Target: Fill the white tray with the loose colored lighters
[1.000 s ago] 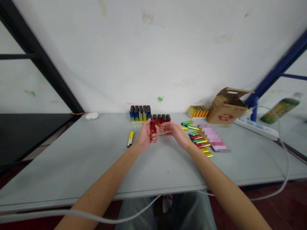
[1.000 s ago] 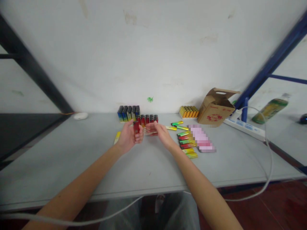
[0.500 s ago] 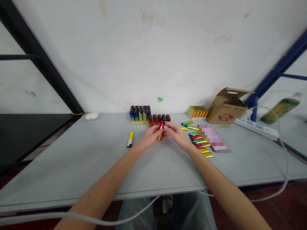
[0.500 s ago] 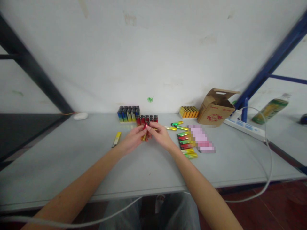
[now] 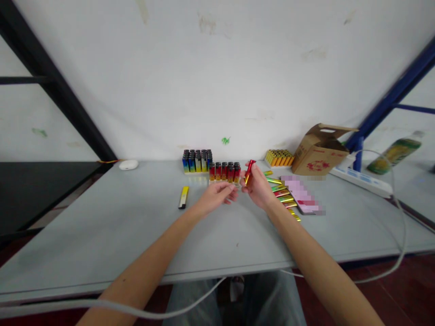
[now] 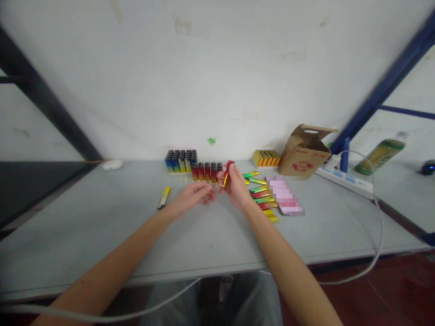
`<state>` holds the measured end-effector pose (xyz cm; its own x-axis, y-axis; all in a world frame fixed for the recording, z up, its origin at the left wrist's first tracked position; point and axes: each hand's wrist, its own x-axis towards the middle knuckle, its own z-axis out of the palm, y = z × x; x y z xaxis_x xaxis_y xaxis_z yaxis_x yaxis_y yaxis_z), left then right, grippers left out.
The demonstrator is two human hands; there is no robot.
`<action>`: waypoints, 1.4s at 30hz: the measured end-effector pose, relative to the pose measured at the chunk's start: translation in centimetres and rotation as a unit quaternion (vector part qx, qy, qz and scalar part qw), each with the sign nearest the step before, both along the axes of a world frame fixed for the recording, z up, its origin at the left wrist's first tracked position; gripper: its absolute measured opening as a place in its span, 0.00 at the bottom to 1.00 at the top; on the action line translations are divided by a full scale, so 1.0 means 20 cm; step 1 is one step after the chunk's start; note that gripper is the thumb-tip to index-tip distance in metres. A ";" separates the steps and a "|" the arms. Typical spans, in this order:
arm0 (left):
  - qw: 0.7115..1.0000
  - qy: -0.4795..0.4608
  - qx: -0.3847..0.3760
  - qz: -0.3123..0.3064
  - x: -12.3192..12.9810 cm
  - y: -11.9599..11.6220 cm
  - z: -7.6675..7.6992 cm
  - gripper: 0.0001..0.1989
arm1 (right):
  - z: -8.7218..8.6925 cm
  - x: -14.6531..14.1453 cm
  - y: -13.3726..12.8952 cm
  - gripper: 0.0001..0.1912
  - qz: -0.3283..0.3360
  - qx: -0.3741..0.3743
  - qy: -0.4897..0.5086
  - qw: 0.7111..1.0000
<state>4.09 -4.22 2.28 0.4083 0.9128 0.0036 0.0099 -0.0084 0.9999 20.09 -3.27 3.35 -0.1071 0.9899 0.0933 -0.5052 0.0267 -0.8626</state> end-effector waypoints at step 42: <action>0.995 0.015 0.032 0.098 -0.02 0.05 -0.01 0.17 | 0.01 -0.01 0.01 0.13 0.107 -0.094 -0.072 0.987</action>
<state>3.61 -3.32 2.09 0.2239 0.9731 0.0545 0.0478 -0.0668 0.9966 19.86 -3.14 3.46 -0.3138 0.9418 -0.1206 -0.3542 -0.2339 -0.9054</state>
